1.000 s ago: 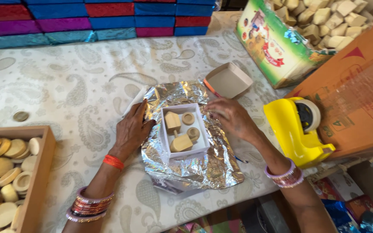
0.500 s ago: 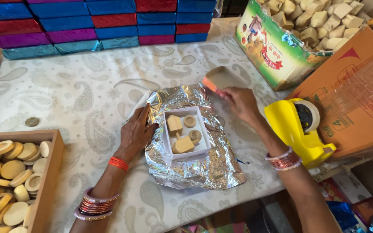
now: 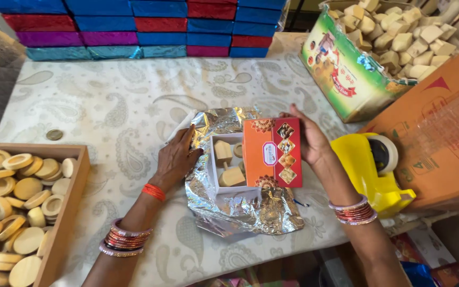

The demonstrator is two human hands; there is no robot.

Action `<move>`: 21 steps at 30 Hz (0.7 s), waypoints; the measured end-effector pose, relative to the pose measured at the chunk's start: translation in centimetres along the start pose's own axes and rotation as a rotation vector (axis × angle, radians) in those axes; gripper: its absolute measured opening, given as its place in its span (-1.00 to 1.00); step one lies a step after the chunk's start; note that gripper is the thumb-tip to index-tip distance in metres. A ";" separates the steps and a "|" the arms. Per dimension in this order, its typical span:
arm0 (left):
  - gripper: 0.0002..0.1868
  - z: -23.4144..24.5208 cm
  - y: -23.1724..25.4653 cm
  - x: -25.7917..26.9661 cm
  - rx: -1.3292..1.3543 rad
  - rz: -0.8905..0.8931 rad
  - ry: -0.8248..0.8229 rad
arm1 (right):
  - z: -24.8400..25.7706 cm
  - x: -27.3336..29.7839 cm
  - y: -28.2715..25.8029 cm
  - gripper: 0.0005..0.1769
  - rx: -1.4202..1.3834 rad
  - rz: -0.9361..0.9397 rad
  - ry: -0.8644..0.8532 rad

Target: Packing small wooden items and boxes into foil and blue plastic wrap at a table.

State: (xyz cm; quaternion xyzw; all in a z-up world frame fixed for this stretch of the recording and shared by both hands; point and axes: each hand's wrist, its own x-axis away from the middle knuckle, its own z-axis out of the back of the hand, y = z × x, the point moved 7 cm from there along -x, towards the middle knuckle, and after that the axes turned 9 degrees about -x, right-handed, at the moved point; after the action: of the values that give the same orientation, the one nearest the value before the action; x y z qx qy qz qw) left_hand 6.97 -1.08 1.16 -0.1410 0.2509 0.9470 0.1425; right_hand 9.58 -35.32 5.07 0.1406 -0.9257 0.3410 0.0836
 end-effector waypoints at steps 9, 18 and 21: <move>-0.17 0.4 0.3 0.1 0.039 -0.028 0.014 | -2.0 -5.2 6.4 -0.82 0.132 -0.167 -0.282; -0.19 0.4 0.5 0.1 0.047 -0.031 -0.018 | 1.4 -6.8 5.3 -0.84 0.434 0.311 0.033; -0.18 0.2 0.4 0.1 0.042 -0.040 -0.003 | 0.6 -5.1 4.4 -0.85 0.659 0.448 -0.043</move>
State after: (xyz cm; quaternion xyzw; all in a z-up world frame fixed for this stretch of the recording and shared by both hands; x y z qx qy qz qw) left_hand 6.71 -1.30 1.50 -0.1415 0.2676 0.9387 0.1648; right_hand 12.96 -31.51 0.66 -0.0386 -0.7761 0.6263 -0.0620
